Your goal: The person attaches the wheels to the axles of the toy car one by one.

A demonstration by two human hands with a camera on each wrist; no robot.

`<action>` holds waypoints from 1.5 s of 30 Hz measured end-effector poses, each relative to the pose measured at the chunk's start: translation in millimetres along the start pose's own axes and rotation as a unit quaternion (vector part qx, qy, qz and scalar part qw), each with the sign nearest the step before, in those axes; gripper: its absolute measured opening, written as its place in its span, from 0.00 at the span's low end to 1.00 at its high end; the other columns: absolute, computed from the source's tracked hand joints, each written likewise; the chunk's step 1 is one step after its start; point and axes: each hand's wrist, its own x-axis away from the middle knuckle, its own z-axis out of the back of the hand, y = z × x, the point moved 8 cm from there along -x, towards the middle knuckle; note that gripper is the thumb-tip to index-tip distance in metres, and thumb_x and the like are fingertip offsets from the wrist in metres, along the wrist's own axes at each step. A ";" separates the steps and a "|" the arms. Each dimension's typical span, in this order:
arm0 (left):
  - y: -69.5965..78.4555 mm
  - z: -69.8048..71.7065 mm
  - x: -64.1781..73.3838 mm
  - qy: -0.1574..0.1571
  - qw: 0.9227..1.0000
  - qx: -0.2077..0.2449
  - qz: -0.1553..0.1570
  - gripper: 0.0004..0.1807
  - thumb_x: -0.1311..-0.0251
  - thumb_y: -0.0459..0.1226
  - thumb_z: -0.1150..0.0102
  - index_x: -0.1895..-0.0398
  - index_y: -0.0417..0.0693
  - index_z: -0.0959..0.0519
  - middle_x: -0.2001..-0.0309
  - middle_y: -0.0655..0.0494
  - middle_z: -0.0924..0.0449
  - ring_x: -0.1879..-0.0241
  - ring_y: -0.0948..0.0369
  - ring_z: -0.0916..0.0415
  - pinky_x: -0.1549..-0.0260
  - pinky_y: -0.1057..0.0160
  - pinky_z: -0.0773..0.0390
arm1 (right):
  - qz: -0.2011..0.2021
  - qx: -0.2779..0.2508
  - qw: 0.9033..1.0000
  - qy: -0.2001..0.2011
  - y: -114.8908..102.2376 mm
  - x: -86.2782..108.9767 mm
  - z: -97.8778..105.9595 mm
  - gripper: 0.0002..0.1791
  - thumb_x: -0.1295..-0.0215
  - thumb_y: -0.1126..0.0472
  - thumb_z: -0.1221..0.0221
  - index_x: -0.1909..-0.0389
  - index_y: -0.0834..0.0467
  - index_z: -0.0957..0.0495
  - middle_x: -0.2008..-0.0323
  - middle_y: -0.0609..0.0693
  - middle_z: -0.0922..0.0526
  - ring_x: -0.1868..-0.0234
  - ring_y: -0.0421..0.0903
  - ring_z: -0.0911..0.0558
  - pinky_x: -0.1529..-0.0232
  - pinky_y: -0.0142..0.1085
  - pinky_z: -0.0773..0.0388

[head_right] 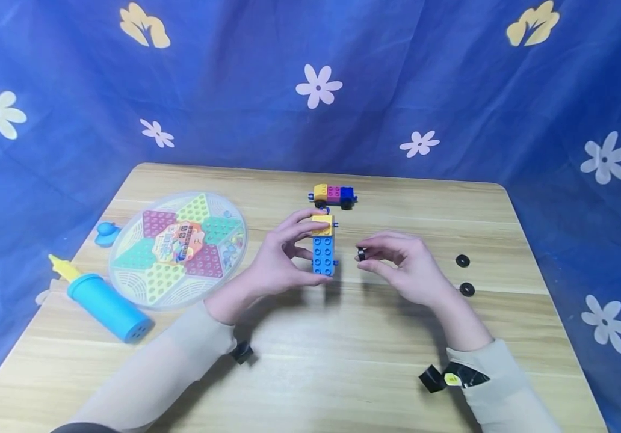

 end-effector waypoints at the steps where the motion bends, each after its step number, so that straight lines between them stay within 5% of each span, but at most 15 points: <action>1: 2.3 -0.1 -0.9 0.000 1.000 0.000 -0.005 0.47 0.63 0.21 0.13 0.32 0.41 0.21 0.24 0.50 0.36 0.42 0.51 0.23 0.61 0.54 0.11 | 0.001 -0.005 1.000 0.001 0.0 -0.7 -1.4 0.23 0.43 0.85 0.31 0.47 0.68 0.14 0.50 0.58 0.13 0.56 0.48 0.11 0.54 0.37 0.13; 23: 16.8 3.3 -6.8 0.015 1.000 0.010 -0.010 0.45 0.62 0.20 0.15 0.33 0.39 0.20 0.23 0.59 0.36 0.50 0.53 0.16 0.61 0.53 0.11 | -0.036 -0.085 0.996 0.021 5.6 -13.4 -23.7 0.19 0.46 0.88 0.32 0.52 0.77 0.16 0.55 0.68 0.13 0.59 0.48 0.09 0.58 0.42 0.12; 32: 14.5 2.8 -6.5 0.009 0.999 0.046 -0.010 0.44 0.64 0.18 0.15 0.36 0.37 0.20 0.24 0.50 0.33 0.53 0.51 0.15 0.62 0.51 0.10 | -0.028 -0.097 0.994 0.032 6.1 -16.4 -25.2 0.18 0.50 0.89 0.31 0.57 0.77 0.14 0.61 0.66 0.12 0.63 0.45 0.10 0.65 0.35 0.12; 45: 18.2 4.2 -8.1 -0.008 0.999 0.016 -0.036 0.41 0.65 0.20 0.14 0.40 0.40 0.17 0.28 0.47 0.29 0.58 0.52 0.15 0.65 0.52 0.10 | 0.042 0.078 0.996 0.016 -24.2 -25.2 -34.4 0.15 0.51 0.77 0.21 0.61 0.66 0.09 0.67 0.51 0.09 0.73 0.42 0.16 0.75 0.27 0.21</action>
